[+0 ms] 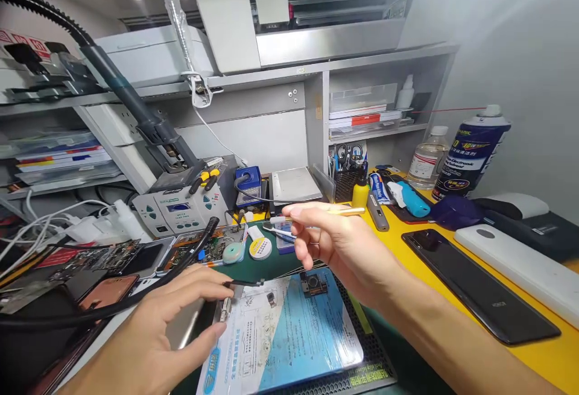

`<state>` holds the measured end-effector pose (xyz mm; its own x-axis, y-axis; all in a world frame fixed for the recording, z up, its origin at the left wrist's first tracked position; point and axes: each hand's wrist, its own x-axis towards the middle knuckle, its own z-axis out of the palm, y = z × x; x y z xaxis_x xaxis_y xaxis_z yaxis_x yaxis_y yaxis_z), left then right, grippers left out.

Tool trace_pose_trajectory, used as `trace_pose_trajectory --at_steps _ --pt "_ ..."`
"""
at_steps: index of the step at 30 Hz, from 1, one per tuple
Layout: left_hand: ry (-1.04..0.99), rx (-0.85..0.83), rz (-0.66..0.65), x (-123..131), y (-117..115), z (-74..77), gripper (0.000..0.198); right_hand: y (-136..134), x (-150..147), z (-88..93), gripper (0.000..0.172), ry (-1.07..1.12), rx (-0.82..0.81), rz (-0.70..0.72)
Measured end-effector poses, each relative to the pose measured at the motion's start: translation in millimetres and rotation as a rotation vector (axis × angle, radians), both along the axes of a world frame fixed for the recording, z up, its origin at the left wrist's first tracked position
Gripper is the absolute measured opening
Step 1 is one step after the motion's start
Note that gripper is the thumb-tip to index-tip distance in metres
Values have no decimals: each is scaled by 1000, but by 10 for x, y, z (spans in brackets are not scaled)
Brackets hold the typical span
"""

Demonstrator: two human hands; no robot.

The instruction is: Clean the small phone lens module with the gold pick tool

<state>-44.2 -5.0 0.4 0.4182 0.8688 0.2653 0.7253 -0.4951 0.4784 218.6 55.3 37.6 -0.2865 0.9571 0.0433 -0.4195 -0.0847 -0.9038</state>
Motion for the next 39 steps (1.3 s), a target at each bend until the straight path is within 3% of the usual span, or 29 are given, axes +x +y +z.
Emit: trace_pose_trajectory --at_steps 9,18,26,39 --pt "247 -43 -68 41 -10 177 22 -28 5 -22 11 17 12 40" --pt "370 -75 -85 -151 -106 284 24 -18 20 -8 11 18 9 54" --pt "340 -60 -153 -17 -262 293 35 -52 -1 -12 10 0 26 92" --pt "339 -146 -79 20 -259 312 34 -34 12 -21 9 -9 49 129"
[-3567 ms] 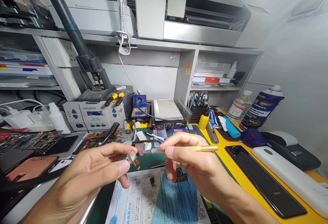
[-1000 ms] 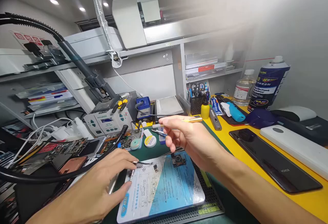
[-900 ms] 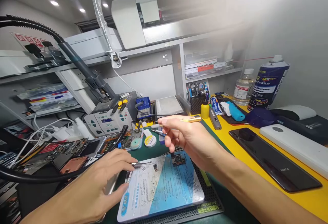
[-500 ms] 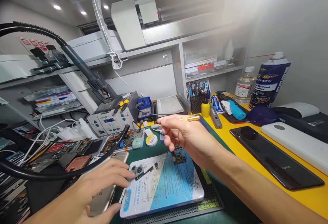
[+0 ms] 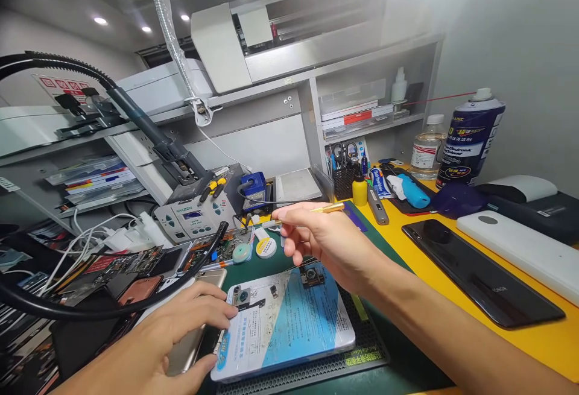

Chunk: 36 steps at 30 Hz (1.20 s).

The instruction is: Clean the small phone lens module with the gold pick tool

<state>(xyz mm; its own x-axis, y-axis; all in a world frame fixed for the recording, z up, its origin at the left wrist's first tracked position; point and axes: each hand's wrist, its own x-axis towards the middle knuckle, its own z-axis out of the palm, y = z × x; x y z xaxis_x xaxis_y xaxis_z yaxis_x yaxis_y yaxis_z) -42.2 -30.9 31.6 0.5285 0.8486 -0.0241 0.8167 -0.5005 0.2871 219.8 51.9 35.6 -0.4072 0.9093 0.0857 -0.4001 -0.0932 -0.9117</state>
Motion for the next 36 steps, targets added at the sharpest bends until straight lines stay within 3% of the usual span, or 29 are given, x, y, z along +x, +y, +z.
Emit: trace_pose_trajectory --at_steps 13,20,25,31,36 --pt "-60 -37 18 -66 4 -67 28 46 12 -63 11 -29 5 2" --pt "-125 -88 202 -116 103 -66 23 20 -23 -33 12 -67 -16 5" --pt "-141 -129 175 -61 261 -68 22 24 -49 -53 12 -91 -17 1" --pt "-206 -156 162 -62 273 -89 23 33 -47 -48 13 -83 -16 0" --pt "-390 -220 202 -129 272 -63 20 34 -30 -33 12 -72 -12 -6"
